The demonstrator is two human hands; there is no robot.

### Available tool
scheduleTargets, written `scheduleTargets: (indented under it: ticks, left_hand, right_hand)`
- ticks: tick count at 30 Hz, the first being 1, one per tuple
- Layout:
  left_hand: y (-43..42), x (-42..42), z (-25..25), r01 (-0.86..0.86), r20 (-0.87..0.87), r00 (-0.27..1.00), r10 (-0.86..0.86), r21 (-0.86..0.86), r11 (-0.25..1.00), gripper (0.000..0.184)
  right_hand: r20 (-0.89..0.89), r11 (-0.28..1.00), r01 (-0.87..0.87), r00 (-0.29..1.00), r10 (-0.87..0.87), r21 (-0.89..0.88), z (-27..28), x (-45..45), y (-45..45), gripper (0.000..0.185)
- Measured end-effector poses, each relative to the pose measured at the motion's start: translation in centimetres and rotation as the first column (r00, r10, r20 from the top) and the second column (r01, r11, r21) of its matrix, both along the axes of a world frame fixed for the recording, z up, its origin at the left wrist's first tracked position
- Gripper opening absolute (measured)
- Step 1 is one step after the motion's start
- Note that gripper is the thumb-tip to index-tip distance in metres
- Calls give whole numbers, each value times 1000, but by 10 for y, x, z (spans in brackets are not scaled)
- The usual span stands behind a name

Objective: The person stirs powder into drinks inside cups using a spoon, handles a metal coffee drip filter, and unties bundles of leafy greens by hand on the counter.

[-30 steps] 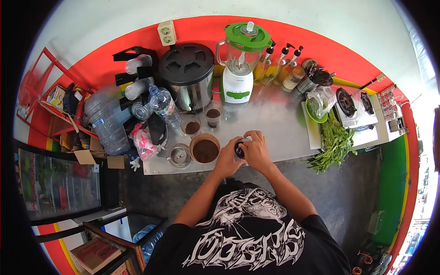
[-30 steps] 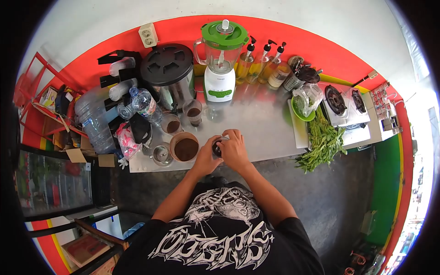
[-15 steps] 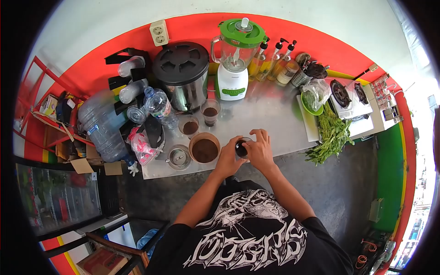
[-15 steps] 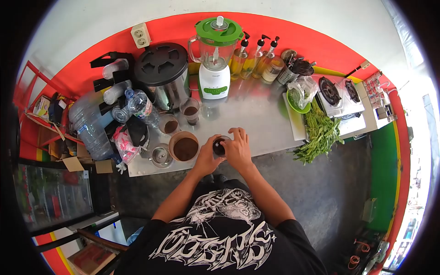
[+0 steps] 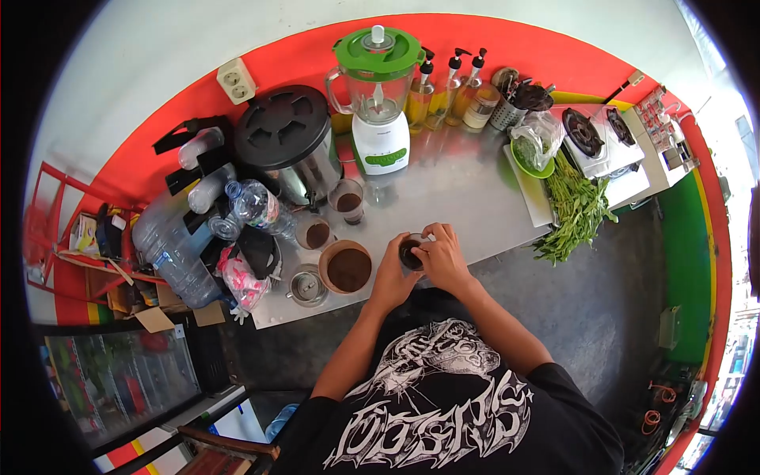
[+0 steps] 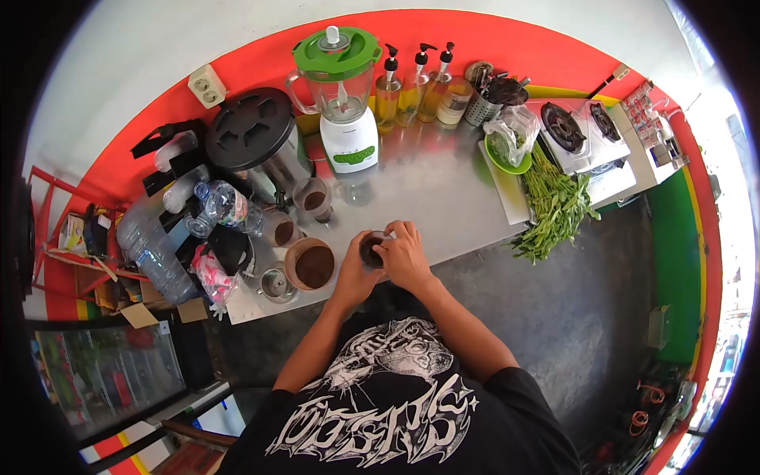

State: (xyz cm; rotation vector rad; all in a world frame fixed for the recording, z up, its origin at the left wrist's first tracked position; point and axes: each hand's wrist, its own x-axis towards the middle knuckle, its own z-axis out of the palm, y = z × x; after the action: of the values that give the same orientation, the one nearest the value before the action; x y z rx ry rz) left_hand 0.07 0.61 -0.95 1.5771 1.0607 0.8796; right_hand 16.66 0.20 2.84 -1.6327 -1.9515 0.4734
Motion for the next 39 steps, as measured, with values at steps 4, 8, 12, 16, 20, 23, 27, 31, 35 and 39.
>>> scheduleTargets:
  ticks: [4,8,12,16,20,23,27,31,35,39]
  left_hand:
    - [9,4,10,-32,-34,999,33,9,999,85]
    - [19,4,9,-33,-87,996,30,-38,999,86]
    - [28,4,3,-31,-91,995,29,-14,999,89]
    - [36,8,11,-40,-120,992,39,-1,999,89]
    - [48,14,20,-75,-101,992,73,-11,997,87]
    - [59,18,27,-94,-112,989,97,29,995,84]
    - [74,24,41,-78,-201,975,94,87,993,85]
    - [91,28,66,-63,-332,936,113,158,985,87]
    - [114,28,83,-76,-398,906,143,181,981,86]
    - [138,23,93,-48,-553,813,181,246,968,85]
  right_hand:
    - [-100,999,33,994,-32,4,2,10,21,18]
    - [-188,1000,-8,982,14,28,21,25,39,17]
    - [-221,996,-86,971,89,23,46,39,49,14]
    - [-262,992,-120,957,124,35,64,48,57,15]
    - [-174,968,-155,966,191,198,82,54,60,13]
    - [-70,935,-228,964,256,270,92,59,64,11]
    - [-44,914,-228,965,257,336,99,63,72,11]
    - [-50,904,-236,962,270,356,106,71,84,12]
    - [-101,907,-172,969,227,384,107,80,99,10]
    - [-531,941,173,847,7,290,85,81,117,16]
